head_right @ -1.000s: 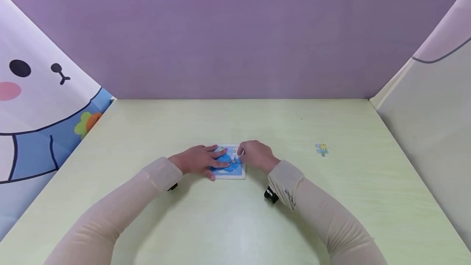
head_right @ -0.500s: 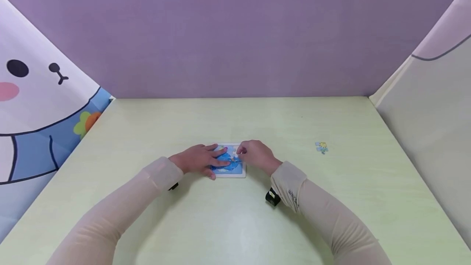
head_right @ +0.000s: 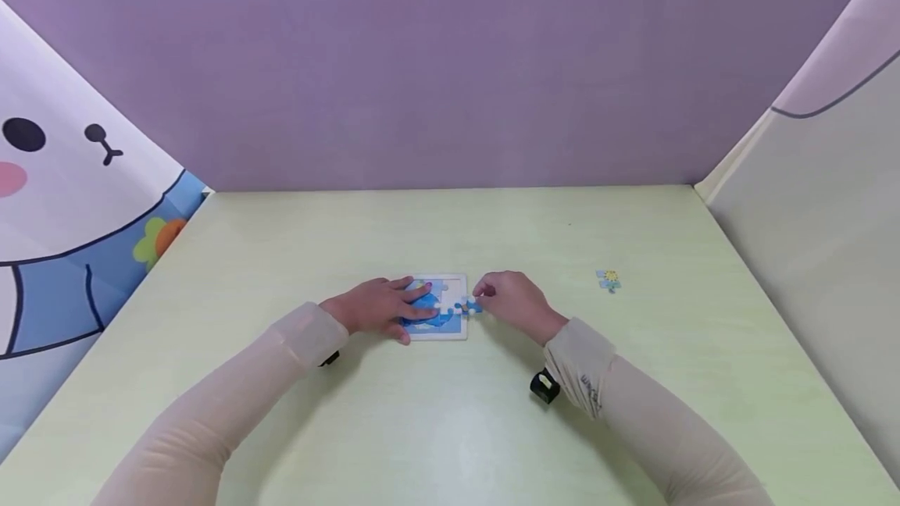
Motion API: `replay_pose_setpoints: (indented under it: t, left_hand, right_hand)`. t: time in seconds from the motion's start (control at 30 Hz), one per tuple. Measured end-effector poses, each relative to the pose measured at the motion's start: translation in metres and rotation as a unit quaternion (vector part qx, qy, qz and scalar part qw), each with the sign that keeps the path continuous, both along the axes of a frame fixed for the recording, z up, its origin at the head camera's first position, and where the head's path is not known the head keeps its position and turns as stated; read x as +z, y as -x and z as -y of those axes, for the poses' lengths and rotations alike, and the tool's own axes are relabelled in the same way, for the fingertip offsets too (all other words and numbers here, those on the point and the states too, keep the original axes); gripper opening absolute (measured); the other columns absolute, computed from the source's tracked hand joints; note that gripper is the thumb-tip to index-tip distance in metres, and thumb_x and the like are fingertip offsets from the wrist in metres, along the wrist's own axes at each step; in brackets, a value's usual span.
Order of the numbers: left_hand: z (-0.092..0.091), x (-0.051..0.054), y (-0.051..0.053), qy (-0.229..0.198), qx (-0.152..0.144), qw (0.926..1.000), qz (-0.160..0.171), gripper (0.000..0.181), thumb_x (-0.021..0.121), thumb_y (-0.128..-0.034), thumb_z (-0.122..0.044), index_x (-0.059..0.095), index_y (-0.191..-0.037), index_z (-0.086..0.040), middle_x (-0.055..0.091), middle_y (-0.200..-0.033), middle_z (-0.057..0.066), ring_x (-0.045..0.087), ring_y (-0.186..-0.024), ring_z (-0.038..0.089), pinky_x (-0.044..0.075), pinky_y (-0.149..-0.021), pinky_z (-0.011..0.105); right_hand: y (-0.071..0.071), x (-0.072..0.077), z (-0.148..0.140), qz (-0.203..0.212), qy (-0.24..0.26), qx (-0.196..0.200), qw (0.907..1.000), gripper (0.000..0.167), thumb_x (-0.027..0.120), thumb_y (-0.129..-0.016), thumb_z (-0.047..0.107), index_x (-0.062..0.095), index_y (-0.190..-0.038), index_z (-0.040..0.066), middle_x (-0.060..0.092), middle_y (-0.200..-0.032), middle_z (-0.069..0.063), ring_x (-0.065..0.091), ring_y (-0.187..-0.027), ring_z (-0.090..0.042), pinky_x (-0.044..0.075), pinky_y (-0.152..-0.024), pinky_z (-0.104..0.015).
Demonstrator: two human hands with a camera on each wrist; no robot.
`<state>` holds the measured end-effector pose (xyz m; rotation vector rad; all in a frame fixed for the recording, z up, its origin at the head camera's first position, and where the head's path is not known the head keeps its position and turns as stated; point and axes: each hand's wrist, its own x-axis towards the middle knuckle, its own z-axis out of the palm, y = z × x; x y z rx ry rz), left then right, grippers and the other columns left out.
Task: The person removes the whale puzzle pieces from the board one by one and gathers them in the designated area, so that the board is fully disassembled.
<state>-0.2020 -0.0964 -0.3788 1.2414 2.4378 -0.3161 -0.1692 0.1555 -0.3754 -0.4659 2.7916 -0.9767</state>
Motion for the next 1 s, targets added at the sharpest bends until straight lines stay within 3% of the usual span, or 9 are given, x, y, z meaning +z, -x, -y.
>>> replay_pose_setpoints:
  t: [0.57,0.77,1.0]
  left_hand:
    - [0.002,0.000,0.001,0.009,0.003,0.9999,-0.012,0.063,0.050,-0.0927,-0.055,0.034,-0.149,-0.033,0.020,-0.159,0.005,0.020,-0.142,0.036,0.035,-0.105,0.048]
    - [-0.003,0.001,0.004,0.011,-0.007,0.9997,-0.020,0.063,0.048,-0.0930,-0.056,0.033,-0.150,-0.034,0.020,-0.158,0.005,0.021,-0.142,0.036,0.037,-0.104,0.047]
    - [-0.008,-0.001,0.007,0.024,-0.011,0.9993,-0.027,0.063,0.048,-0.0926,-0.057,0.031,-0.150,-0.036,0.019,-0.159,0.004,0.021,-0.143,0.035,0.037,-0.103,0.047]
  right_hand:
    - [0.002,-0.006,-0.071,-0.002,0.000,-0.027,0.9996,0.012,0.062,-0.089,0.004,0.069,-0.097,-0.002,0.069,-0.095,-0.015,0.063,-0.090,-0.030,0.050,-0.080,-0.045]
    - [-0.001,-0.008,-0.097,0.032,0.012,-0.051,0.9981,0.018,0.062,-0.091,0.010,0.068,-0.102,-0.003,0.068,-0.094,-0.010,0.060,-0.086,-0.024,0.049,-0.074,-0.038]
    - [-0.006,-0.006,-0.124,0.026,0.006,-0.064,0.9976,0.020,0.062,-0.092,0.013,0.068,-0.102,-0.003,0.067,-0.093,-0.008,0.058,-0.090,-0.024,0.045,-0.075,-0.036]
